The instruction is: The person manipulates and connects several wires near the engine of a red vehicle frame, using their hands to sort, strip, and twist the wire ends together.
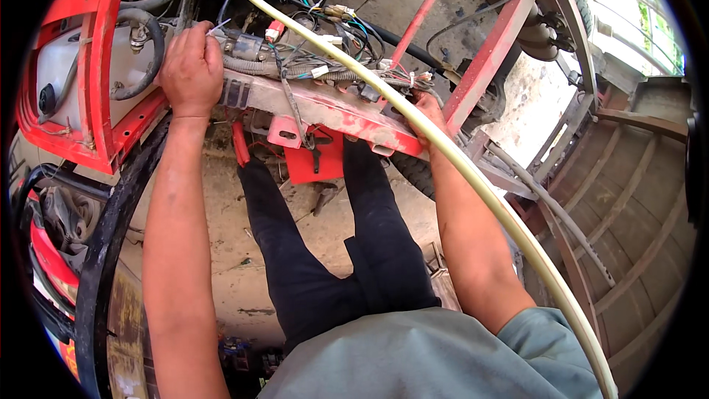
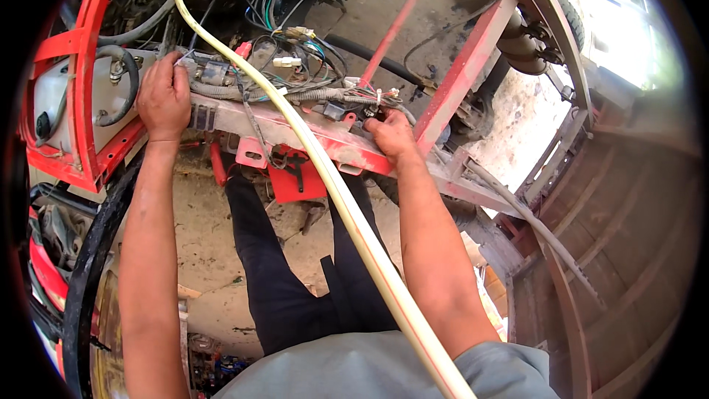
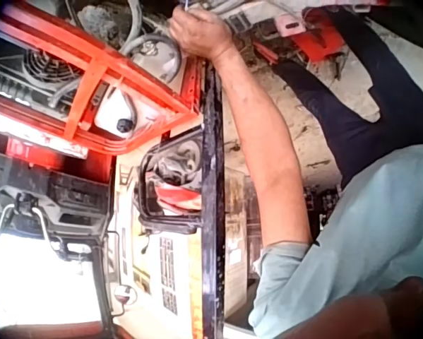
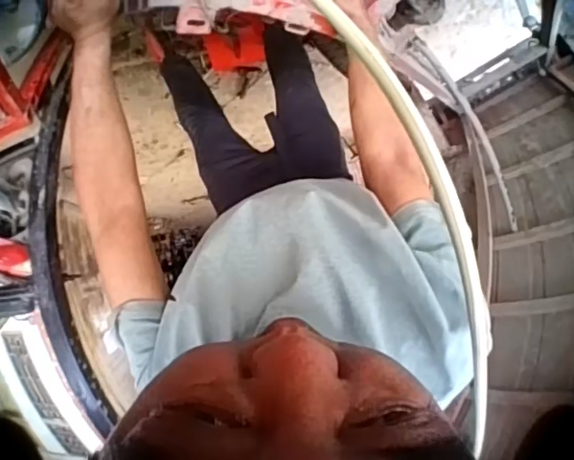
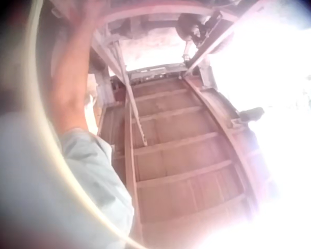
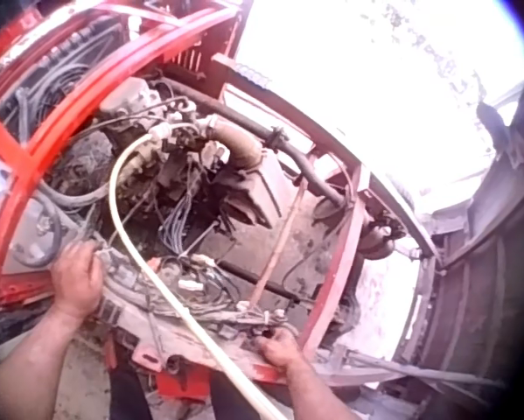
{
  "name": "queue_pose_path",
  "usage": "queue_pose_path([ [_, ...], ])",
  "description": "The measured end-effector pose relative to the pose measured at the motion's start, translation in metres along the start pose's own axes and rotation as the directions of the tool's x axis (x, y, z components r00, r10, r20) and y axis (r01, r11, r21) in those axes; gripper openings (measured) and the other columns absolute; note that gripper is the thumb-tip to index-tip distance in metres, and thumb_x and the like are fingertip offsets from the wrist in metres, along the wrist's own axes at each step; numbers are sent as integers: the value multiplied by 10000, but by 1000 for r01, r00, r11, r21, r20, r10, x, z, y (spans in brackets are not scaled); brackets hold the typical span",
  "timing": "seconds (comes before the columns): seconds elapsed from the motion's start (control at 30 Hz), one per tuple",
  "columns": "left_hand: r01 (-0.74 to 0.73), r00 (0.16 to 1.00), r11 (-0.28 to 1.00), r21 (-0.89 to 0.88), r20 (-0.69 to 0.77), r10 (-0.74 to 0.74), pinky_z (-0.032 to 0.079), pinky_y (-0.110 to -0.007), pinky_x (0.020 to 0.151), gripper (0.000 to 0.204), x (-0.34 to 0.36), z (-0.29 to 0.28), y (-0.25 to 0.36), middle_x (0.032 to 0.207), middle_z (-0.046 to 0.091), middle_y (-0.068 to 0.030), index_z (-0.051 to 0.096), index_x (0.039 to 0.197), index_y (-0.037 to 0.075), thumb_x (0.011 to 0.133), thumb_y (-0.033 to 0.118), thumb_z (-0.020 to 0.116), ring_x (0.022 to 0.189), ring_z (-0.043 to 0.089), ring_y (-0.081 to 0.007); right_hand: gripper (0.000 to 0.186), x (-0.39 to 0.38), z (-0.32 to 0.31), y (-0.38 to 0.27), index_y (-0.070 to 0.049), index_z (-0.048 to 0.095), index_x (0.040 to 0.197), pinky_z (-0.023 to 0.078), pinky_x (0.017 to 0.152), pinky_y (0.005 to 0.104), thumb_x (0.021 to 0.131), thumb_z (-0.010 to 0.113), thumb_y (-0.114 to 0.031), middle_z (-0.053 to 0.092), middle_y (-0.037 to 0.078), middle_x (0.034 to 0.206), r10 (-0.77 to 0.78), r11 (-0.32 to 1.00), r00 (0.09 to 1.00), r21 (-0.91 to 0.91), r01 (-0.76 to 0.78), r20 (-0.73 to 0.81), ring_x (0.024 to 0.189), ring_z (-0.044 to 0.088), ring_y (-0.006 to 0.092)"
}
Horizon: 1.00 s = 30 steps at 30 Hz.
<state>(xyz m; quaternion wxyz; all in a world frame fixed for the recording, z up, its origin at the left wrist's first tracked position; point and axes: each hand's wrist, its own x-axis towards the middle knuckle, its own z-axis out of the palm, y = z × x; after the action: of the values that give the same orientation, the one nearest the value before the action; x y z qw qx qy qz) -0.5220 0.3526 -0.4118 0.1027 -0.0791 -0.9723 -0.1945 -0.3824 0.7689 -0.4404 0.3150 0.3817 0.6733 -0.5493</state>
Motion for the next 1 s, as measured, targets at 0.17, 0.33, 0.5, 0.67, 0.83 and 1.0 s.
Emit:
queue_pose_path([
  [0.17, 27, 999, 1000, 8, 24, -27, 546, -435, 832, 162, -1, -5, 4, 985, 724, -106, 708, 1068, 78, 937, 96, 615, 945, 679, -331, 424, -16, -3, -25, 56, 679, 1143, 461, 803, 324, 883, 592, -268, 664, 69, 957, 9, 939, 1000, -344, -17, -26, 872, 567, 175],
  [0.33, 32, 999, 999, -11, 39, -31, 532, -460, 834, 197, 0, -3, 4, 1003, 724, -142, 708, 1124, 67, 965, 126, 607, 949, 679, -361, 439, -17, 3, -30, 35, 689, 1115, 456, 812, 337, 960, 545, -349, 657, 95, 1027, 149, 989, 986, -5, -150, -79, 878, 577, 199],
  [0.5, 24, 999, 1000, -9, 32, -23, 543, -446, 831, 161, 2, -3, 9, 987, 722, -111, 707, 1071, 78, 936, 87, 619, 942, 677, -337, 372, -7, 7, -20, 18, 639, 1230, 548, 883, 409, 1021, 530, -269, 674, 125, 1151, 220, 937, 974, 289, -196, -54, 906, 674, 259],
  [0.67, 23, 1000, 1000, 1, 21, -23, 543, -446, 827, 166, 1, -3, 6, 987, 721, -109, 706, 1078, 82, 938, 89, 618, 938, 677, -336, 295, -11, 3, -26, -6, 594, 1273, 547, 1029, 491, 1046, 528, -181, 667, 143, 1249, 193, 808, 972, 541, -233, 131, 1080, 698, 337],
  [0.83, 20, 1000, 1000, 12, 22, -20, 546, -444, 824, 167, 0, -2, 7, 989, 723, -106, 706, 1083, 81, 940, 90, 620, 935, 679, -334, 275, -4, -4, -16, -29, 605, 1258, 538, 1035, 485, 1034, 536, -172, 663, 137, 1267, 230, 830, 965, 493, -261, 123, 1112, 687, 334],
  [1.0, 11, 1000, 1000, 13, 6, -11, 545, -446, 826, 164, 1, -3, 8, 980, 724, -106, 707, 1080, 77, 940, 94, 621, 932, 680, -334, 274, -4, -5, -17, -9, 579, 1294, 510, 1110, 520, 1043, 491, -74, 645, 154, 1310, 98, 800, 969, 561, -211, 226, 1183, 664, 365],
])
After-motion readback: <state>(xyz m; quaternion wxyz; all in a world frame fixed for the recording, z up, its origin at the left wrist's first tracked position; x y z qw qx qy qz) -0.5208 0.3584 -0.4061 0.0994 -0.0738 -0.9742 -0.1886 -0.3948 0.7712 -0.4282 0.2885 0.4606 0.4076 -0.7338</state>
